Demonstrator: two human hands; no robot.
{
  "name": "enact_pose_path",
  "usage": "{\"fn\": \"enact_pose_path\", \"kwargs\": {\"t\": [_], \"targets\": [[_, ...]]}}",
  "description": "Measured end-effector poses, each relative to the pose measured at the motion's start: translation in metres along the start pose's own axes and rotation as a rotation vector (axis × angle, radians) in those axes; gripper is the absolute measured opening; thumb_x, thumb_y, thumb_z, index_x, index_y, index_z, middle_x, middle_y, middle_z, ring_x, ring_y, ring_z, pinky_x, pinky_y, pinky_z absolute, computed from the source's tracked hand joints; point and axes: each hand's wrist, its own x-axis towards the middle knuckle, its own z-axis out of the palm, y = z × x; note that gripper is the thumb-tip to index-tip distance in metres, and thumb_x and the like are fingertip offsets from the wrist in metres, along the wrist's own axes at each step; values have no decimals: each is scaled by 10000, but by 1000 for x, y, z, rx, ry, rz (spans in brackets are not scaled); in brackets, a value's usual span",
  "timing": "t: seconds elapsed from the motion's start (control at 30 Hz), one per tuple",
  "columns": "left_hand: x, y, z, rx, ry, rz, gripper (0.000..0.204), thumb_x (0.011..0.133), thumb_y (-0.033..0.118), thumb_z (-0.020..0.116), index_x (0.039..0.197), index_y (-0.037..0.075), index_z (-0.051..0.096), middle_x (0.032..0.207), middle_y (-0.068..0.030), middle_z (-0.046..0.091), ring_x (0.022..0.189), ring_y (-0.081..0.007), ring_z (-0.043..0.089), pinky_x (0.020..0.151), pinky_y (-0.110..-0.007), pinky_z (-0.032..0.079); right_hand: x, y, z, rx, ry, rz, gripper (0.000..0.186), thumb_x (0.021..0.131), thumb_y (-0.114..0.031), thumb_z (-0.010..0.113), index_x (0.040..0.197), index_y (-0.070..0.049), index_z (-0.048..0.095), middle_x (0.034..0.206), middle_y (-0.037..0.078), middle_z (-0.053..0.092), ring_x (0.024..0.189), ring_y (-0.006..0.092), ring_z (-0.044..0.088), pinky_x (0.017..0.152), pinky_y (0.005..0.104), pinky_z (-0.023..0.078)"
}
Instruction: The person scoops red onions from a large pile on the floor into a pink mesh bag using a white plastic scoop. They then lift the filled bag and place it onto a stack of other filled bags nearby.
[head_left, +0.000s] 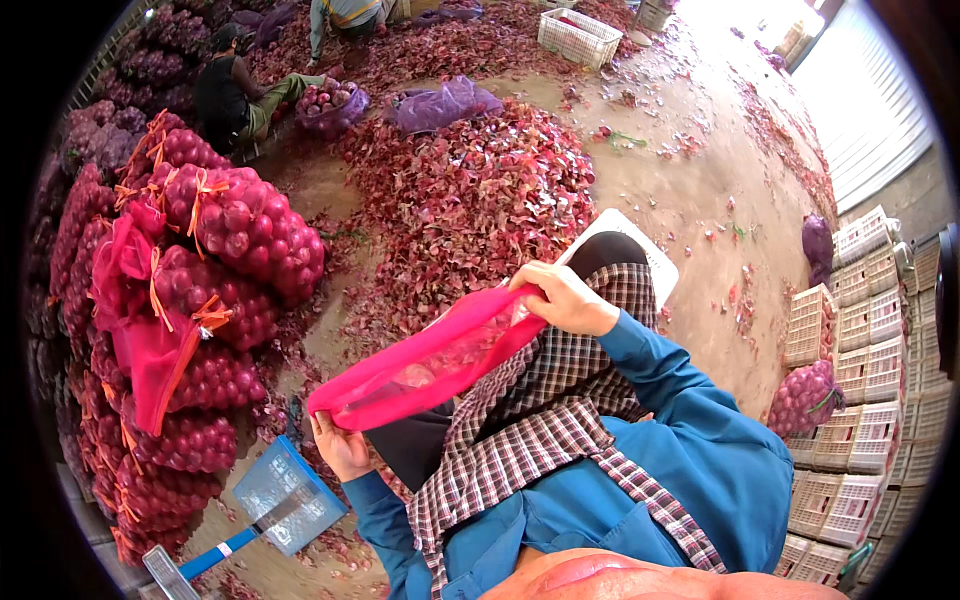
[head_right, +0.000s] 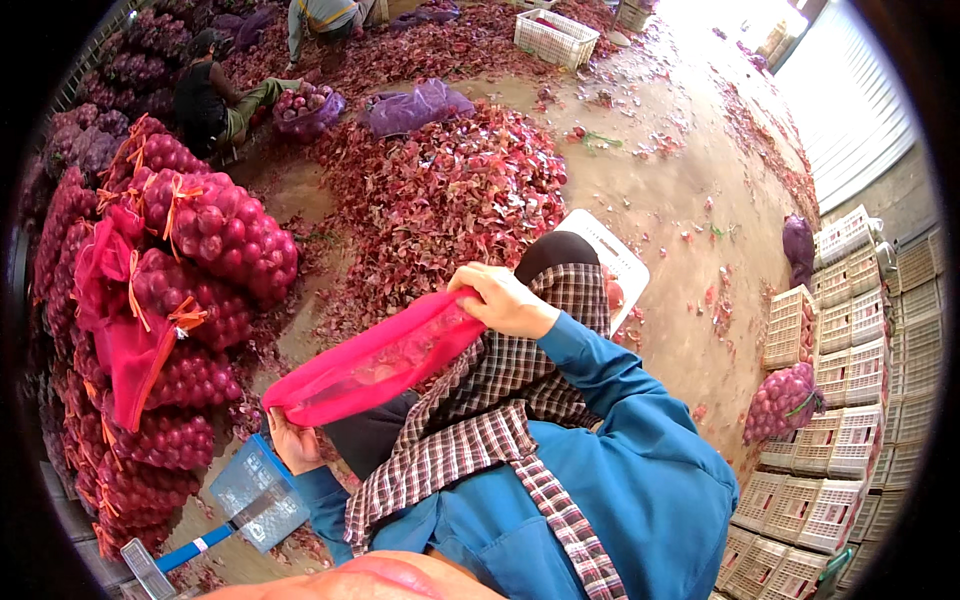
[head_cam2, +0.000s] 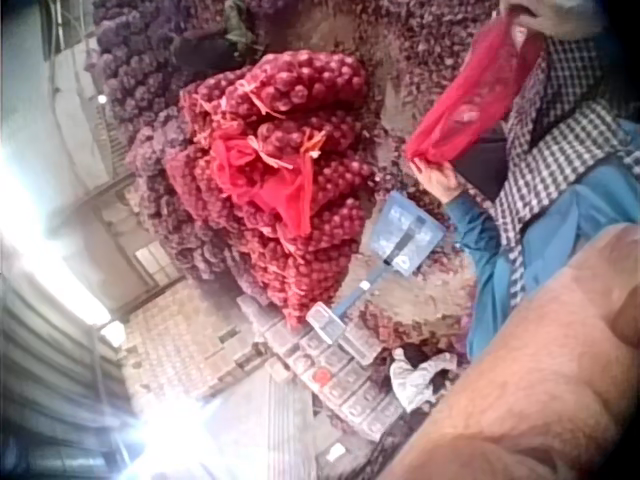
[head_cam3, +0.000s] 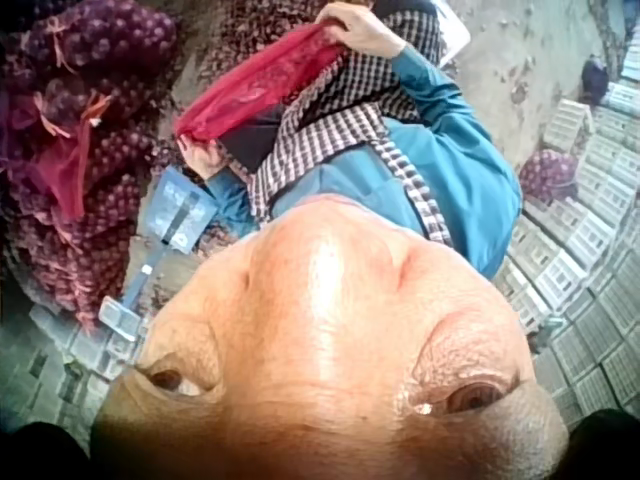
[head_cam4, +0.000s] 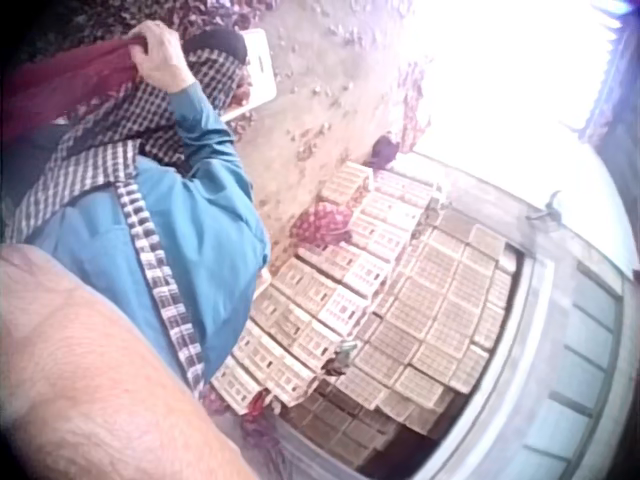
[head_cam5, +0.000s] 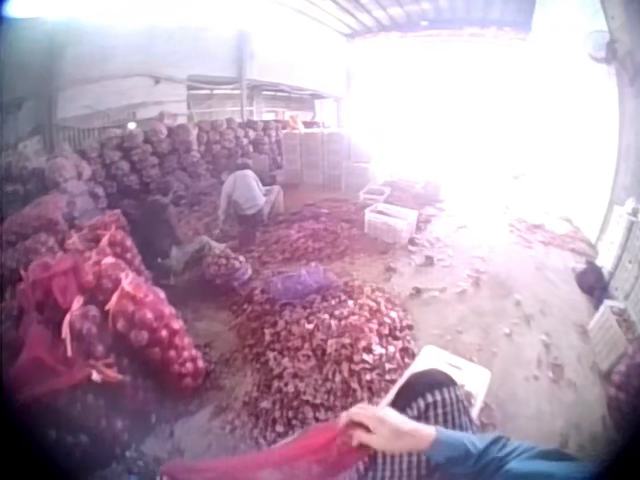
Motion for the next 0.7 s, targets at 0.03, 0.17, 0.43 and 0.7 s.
{"fn": "enact_pose_path", "kwargs": {"t": [0.03, 0.17, 0.43, 0.7], "targets": [[-2, 2, 4, 10, -22, -43, 270, 965, 147, 520, 1215, 44, 525, 1025, -62, 644, 823, -131, 613, 671, -246, 514, 2, 7, 3, -111, 106, -42, 175, 781, -33, 591, 956, -24, 595, 905, 128, 587, 840, 306, 598, 772, 371, 484], [-25, 20, 33, 407, -311, -347, 240, 959, 112, 515, 1173, 20, 570, 880, -33, 649, 650, -65, 549, 536, -173, 424, 8, 34, -4, 312, 439, 144, 170, 852, 37, 537, 977, -15, 641, 913, 88, 610, 797, 215, 616, 722, 310, 517], [-24, 14, 35, -102, -203, -306, 536, 864, 489, 613, 1135, 28, 574, 978, -47, 622, 844, -156, 585, 758, -307, 493, 6, 7, -16, 1230, 30, 567, 143, 935, -100, 543, 1046, -17, 579, 689, -34, 508, 487, 5, 408, 408, 153, 340], [-5, -2, 7, 283, -202, 4, 397, 865, 160, 677, 1213, 66, 509, 1100, -65, 618, 982, -183, 602, 778, -330, 526, 2, 15, -11, 416, -3, 164, 349, 773, -3, 587, 1118, -16, 538, 890, 53, 609, 820, 107, 575, 743, 269, 479]]}}
